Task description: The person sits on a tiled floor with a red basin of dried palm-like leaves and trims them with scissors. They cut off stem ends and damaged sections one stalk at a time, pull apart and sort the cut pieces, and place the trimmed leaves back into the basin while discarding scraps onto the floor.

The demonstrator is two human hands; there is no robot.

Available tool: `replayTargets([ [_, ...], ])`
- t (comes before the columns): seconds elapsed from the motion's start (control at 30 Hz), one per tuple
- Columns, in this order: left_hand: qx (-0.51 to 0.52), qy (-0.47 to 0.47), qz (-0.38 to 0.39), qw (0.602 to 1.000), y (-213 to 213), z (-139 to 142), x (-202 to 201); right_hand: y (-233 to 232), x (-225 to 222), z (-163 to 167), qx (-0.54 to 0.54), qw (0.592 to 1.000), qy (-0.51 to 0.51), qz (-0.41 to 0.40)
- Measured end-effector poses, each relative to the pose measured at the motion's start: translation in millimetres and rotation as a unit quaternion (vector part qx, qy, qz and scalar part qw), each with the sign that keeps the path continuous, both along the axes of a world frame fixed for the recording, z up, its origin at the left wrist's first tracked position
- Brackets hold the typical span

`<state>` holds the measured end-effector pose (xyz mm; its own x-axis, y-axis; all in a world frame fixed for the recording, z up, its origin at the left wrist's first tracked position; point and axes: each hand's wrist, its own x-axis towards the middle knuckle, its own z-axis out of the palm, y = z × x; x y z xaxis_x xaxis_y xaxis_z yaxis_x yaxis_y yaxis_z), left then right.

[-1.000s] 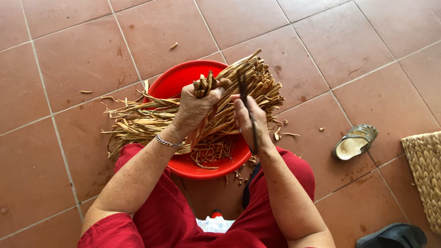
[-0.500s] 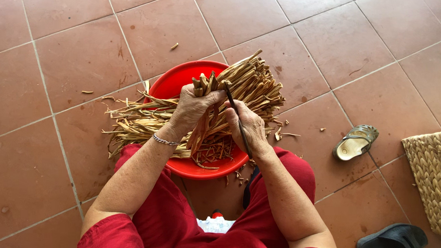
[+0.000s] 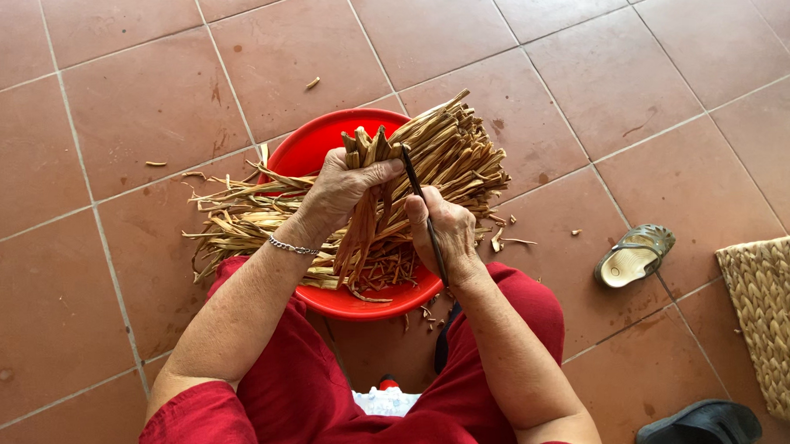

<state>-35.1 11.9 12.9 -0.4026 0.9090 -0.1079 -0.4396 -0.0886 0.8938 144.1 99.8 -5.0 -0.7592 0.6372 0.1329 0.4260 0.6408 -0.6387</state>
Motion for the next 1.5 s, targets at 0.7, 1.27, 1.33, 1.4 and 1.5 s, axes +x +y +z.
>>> replayTargets([
  [0.7,-0.015,0.023,-0.058,0.998,-8.2,1.0,1.7,7.6,7.8,-13.3,-0.084,0.986,0.107,0.095],
  [1.27,0.061,-0.110,-0.027,0.992,3.0,-18.3,18.1,3.3,-12.0,-13.4,-0.317,0.916,0.241,0.046],
  [1.33,0.078,-0.104,-0.028,0.991,4.7,-21.6,23.5,-1.6,-16.8,-13.5,-0.316,0.912,0.252,0.070],
  [1.4,0.086,-0.050,-0.016,0.995,4.5,-22.4,24.8,-3.5,-19.6,-13.4,-0.343,0.895,0.267,0.095],
  [1.5,0.075,-0.038,-0.063,0.995,-0.7,-18.3,19.2,-1.5,-17.8,-11.6,-0.337,0.907,0.225,0.115],
])
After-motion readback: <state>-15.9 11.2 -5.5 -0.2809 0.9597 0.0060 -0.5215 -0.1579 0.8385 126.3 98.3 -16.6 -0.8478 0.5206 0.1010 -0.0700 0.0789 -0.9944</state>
